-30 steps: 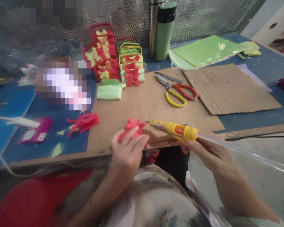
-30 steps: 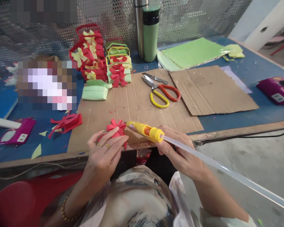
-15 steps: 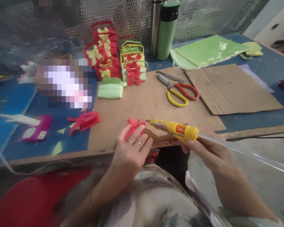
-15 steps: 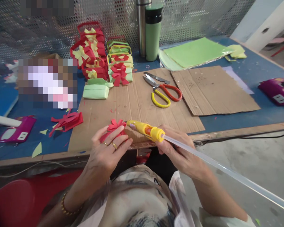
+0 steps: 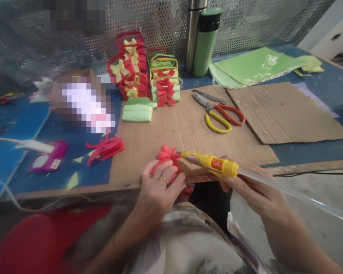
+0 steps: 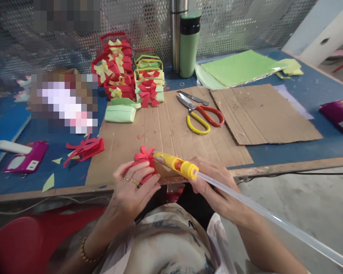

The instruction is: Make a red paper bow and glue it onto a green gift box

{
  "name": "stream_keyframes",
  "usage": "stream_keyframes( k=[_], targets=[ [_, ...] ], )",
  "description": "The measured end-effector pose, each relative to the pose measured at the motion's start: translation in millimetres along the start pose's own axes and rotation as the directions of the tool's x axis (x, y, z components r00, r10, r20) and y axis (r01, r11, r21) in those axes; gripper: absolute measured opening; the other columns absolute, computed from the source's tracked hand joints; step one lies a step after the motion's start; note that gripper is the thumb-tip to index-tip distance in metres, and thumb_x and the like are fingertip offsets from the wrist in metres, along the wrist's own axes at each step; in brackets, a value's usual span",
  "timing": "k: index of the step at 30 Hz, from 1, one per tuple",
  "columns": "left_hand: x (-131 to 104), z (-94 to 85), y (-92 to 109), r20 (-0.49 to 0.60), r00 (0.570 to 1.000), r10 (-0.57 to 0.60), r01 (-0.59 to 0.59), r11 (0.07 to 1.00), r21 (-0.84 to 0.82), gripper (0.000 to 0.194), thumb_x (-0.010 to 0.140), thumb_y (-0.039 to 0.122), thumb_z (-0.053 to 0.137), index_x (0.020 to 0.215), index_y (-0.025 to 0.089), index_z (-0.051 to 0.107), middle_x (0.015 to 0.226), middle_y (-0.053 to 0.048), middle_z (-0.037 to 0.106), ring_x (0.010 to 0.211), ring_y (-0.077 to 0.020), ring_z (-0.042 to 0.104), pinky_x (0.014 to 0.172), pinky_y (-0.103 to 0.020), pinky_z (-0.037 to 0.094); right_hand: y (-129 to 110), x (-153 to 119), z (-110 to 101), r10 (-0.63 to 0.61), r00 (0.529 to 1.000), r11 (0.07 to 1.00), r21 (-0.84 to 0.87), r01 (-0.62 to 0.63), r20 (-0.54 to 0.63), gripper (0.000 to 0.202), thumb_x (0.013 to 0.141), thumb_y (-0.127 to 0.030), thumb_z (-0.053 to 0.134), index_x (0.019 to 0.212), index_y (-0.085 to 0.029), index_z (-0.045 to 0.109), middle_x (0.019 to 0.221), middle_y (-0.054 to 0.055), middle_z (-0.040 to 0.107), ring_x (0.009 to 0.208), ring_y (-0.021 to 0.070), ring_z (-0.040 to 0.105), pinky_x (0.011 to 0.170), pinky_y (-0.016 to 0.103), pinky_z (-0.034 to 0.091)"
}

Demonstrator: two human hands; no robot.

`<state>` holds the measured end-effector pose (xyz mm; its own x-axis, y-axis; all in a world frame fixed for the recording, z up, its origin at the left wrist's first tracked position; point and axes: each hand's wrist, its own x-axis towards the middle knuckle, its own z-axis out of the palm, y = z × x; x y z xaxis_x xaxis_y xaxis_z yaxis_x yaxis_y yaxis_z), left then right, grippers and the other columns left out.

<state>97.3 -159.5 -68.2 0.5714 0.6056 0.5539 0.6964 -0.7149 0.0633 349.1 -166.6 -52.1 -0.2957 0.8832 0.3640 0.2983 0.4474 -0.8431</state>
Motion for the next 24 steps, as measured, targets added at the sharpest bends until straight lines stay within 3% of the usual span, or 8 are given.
stream_keyframes(
  k=[8,17,24],
  targets=[
    [1.6,-2.7,4.7,-0.015,1.0,-0.028,0.028,1.0,0.012,0.012,0.094,0.009,0.066,0.102,0.015,0.071,0.103,-0.005,0.081,0.108,-0.026,0.072,0.104,-0.046,0.041,-0.4,-1.3,2.0,0.022,1.0,1.0,0.016,-0.022,0.0,0.024,0.107,-0.031,0.052,0.087,-0.024,0.061,0.071,-0.002,0.059,0.059,0.0137,0.054,0.055,0.027,0.04],
    [2.1,0.3,1.5,-0.095,0.993,-0.065,0.06,0.996,-0.064,0.021,0.096,0.002,0.058,0.11,0.015,0.068,0.097,-0.005,0.081,0.098,-0.022,0.074,0.095,-0.041,0.041,-5.2,4.2,3.2,0.042,0.999,0.999,0.008,-0.042,0.017,0.034,0.107,-0.037,0.051,0.077,-0.023,0.058,0.067,-0.001,0.057,0.058,0.0155,0.055,0.056,0.03,0.042],
    [13.0,-6.9,-9.8,-0.017,0.987,-0.162,0.156,0.968,-0.195,0.019,0.097,0.005,0.058,0.094,0.02,0.07,0.087,-0.001,0.077,0.084,-0.0169,0.07,0.087,-0.038,0.041,-5.7,8.2,2.7,0.033,0.999,0.999,-0.041,-0.033,0.01,0.039,0.107,-0.04,0.05,0.072,-0.023,0.056,0.065,0.0,0.057,0.057,0.0163,0.053,0.056,0.031,0.044]
  ],
)
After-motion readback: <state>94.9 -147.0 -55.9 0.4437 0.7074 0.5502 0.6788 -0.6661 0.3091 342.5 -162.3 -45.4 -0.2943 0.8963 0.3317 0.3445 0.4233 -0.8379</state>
